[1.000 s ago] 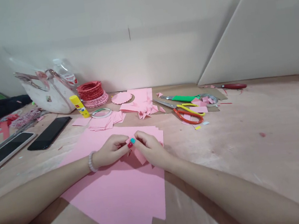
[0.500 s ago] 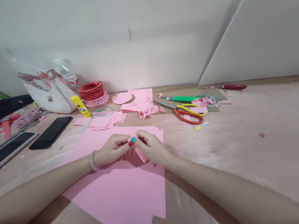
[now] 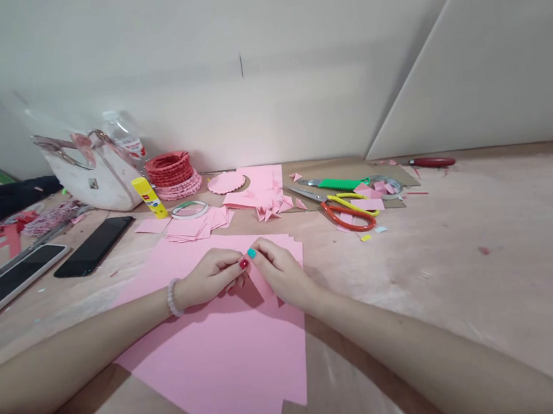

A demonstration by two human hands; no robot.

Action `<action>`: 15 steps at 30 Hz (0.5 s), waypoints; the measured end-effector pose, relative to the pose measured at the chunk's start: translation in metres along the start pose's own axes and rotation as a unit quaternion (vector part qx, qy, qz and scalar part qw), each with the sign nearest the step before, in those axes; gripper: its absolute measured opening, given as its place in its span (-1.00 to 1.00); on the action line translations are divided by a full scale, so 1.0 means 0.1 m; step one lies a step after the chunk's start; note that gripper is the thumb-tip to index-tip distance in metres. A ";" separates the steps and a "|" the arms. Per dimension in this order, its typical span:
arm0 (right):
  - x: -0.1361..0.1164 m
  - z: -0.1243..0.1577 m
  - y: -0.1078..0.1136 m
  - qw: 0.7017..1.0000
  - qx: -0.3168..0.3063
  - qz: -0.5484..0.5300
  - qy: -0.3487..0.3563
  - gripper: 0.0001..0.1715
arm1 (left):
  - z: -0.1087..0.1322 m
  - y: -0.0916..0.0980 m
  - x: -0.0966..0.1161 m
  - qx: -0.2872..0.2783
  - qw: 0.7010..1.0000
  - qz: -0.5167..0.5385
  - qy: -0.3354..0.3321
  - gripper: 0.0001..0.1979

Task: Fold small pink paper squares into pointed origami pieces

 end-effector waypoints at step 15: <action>0.04 -0.06 0.03 0.997 0.036 -0.062 -0.031 -0.78 | -0.02 0.03 -0.04 0.073 0.994 0.051 0.057 -0.61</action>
Point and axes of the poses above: each hand's wrist, its own z-axis away from the middle knuckle, its own y-axis out of the back of the hand, x = y × z, the point moved 2 cm from there along -z, towards the middle knuckle, and after that the axes turned 14 degrees about -x, right-handed, at the moved point
